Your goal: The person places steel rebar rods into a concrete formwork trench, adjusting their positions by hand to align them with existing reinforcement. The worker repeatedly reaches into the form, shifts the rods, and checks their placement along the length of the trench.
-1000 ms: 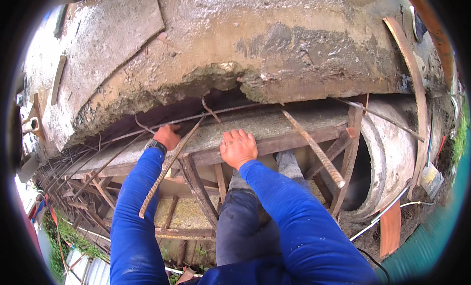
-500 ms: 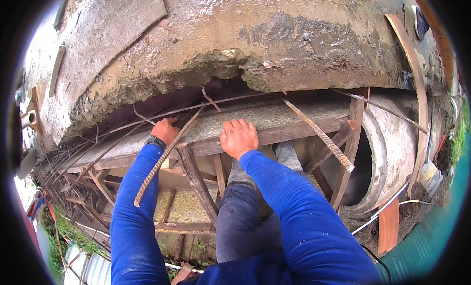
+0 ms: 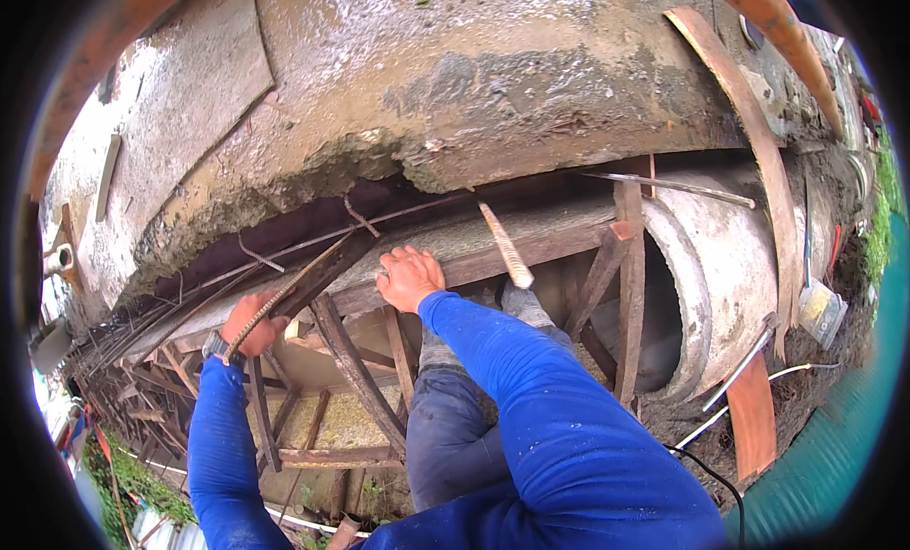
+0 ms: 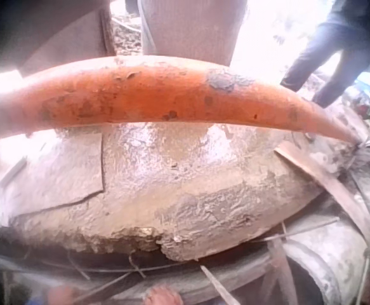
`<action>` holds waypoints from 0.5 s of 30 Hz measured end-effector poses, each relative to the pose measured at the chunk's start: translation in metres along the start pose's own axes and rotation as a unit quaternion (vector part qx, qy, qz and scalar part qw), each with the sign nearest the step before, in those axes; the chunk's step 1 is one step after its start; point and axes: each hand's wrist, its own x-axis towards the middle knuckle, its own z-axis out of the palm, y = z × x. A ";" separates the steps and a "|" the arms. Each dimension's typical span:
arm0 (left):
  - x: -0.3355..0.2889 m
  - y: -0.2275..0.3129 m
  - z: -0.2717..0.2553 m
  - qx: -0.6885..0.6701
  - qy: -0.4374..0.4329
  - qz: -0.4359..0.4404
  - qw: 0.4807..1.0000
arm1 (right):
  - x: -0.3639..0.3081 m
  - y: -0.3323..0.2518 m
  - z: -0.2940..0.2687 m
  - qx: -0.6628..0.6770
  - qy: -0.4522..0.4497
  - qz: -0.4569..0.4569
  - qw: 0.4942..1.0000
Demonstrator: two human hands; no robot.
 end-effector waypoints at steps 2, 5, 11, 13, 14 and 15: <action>-0.013 0.009 0.003 0.051 0.036 0.024 0.998 | -0.008 0.006 -0.012 0.043 0.006 -0.052 0.998; -0.027 0.022 0.006 0.043 0.061 0.030 0.997 | -0.032 0.022 -0.042 0.107 0.033 -0.158 0.981; -0.040 0.093 0.009 -0.039 0.074 0.036 0.996 | -0.106 0.096 -0.103 0.056 0.106 -0.183 0.976; -0.026 0.134 0.013 -0.028 0.051 0.015 0.998 | -0.121 0.131 -0.134 0.022 0.138 -0.162 0.977; -0.014 0.142 0.023 -0.046 0.051 0.014 0.998 | -0.123 0.146 -0.144 0.022 0.148 -0.144 0.978; -0.006 0.149 0.030 -0.060 0.056 0.004 0.997 | -0.118 0.152 -0.153 0.000 0.155 -0.121 0.980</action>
